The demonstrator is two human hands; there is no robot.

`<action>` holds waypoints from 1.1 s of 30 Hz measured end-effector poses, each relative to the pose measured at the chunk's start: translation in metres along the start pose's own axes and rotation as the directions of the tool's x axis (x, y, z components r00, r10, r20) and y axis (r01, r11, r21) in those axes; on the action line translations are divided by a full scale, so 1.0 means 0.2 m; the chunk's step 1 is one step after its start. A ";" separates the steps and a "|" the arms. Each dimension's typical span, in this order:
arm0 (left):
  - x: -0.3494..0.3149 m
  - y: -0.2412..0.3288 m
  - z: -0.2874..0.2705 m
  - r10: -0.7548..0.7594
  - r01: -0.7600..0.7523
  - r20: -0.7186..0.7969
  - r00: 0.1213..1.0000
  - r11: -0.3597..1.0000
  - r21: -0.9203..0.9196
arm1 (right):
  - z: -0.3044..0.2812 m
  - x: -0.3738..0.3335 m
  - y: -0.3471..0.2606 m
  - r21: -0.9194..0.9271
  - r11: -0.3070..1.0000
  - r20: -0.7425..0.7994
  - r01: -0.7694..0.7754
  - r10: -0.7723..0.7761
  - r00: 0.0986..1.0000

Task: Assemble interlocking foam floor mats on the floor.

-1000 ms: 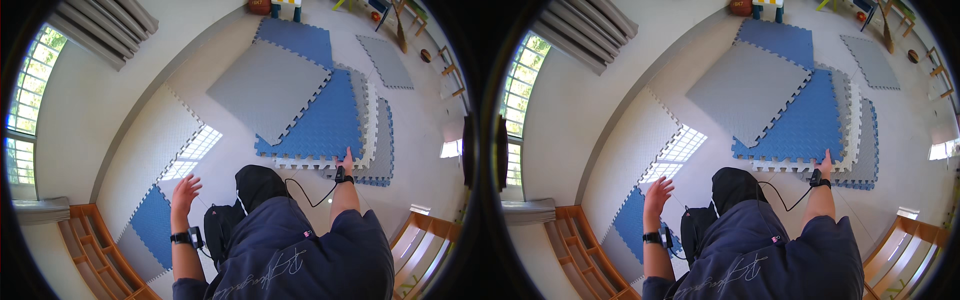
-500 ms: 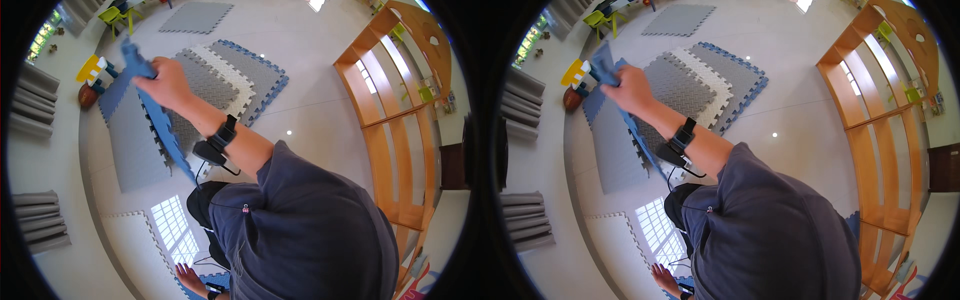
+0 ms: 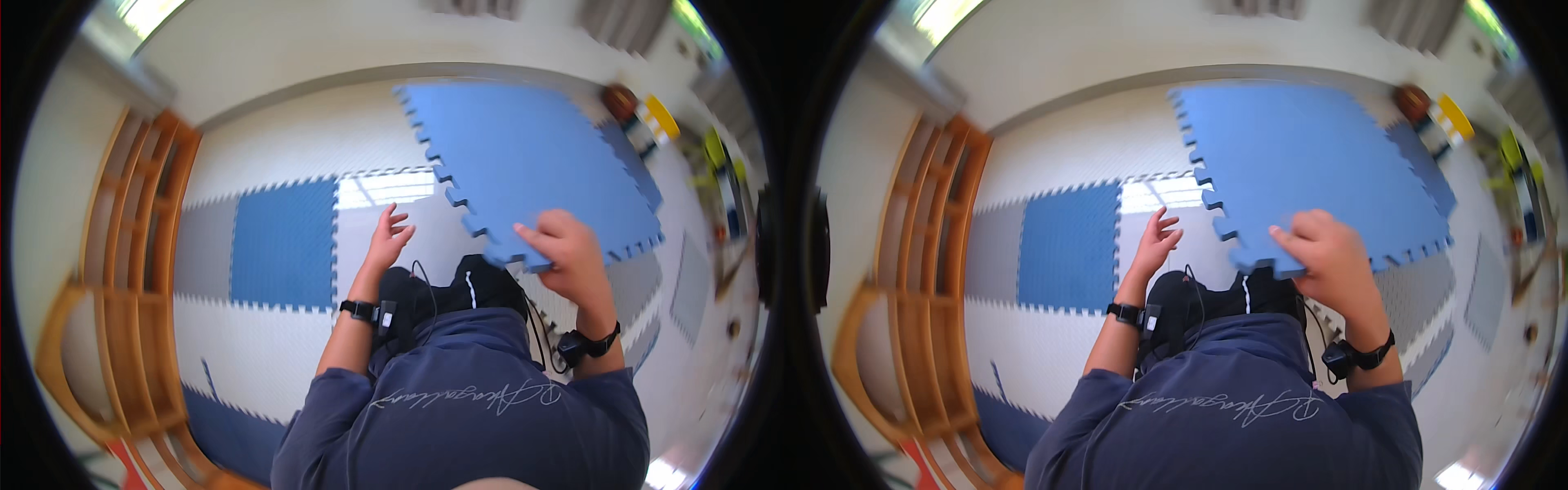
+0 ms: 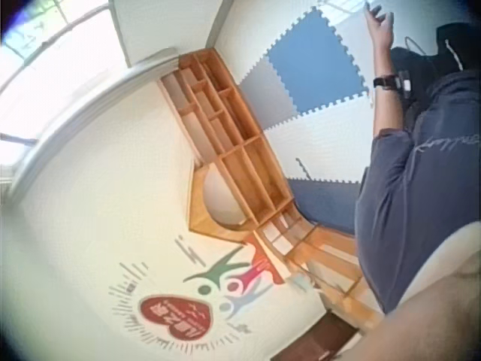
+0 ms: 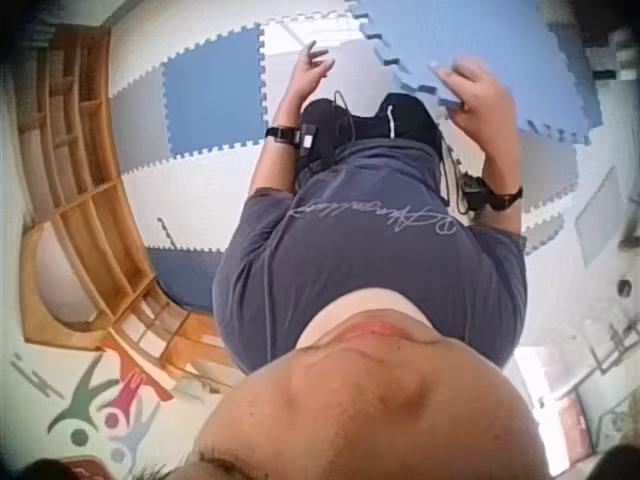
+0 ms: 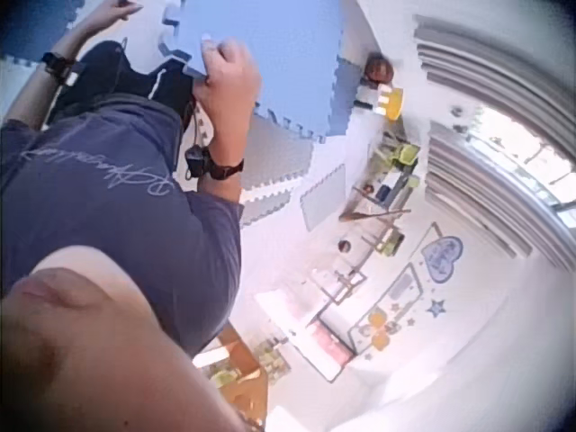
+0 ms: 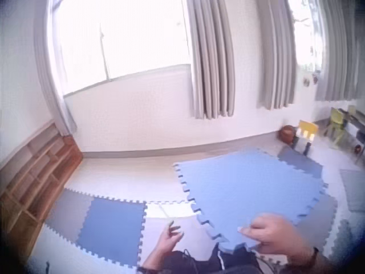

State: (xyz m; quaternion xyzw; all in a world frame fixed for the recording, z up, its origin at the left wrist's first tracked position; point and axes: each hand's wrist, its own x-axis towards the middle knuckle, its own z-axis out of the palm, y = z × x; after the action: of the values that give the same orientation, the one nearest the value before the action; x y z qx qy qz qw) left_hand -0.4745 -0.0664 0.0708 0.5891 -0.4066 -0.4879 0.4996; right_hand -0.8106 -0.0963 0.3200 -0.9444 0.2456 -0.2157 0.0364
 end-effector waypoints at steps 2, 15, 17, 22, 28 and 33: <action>-0.06 -0.13 0.00 0.047 -0.039 -0.170 0.984 0.998 0.047 | -0.01 0.08 0.08 0.081 0.996 -0.017 0.044 -0.042 0.999; -0.42 -0.44 -1.17 0.240 0.003 -0.805 0.542 0.958 0.287 | 0.48 0.81 0.93 0.976 -0.186 0.201 -0.111 0.588 0.783; -0.37 -0.55 -1.17 -0.198 0.185 -0.735 0.648 0.978 -0.099 | 0.66 0.78 1.14 0.857 -0.442 0.485 -0.266 0.514 0.708; -0.20 -1.04 -0.90 -0.580 0.330 -0.232 0.781 0.698 -0.636 | 1.20 0.53 1.60 0.758 -0.494 0.650 -0.426 0.518 0.556; 0.05 -1.05 -0.50 -0.495 0.072 -0.326 0.805 0.628 -0.775 | 1.32 0.09 1.88 0.788 -0.326 0.526 -0.522 0.797 0.297; 0.11 -1.03 -0.59 -0.493 0.138 -0.284 0.822 0.657 -0.741 | 1.40 -0.01 1.79 0.761 -0.356 0.537 -0.542 0.815 0.219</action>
State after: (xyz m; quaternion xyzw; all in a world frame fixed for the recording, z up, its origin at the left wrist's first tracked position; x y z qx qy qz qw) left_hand -0.3560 -0.0297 -0.1324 0.5204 0.0496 -0.5299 0.6678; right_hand -0.8542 -0.4190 0.0036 -0.3260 0.6003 -0.3492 0.6414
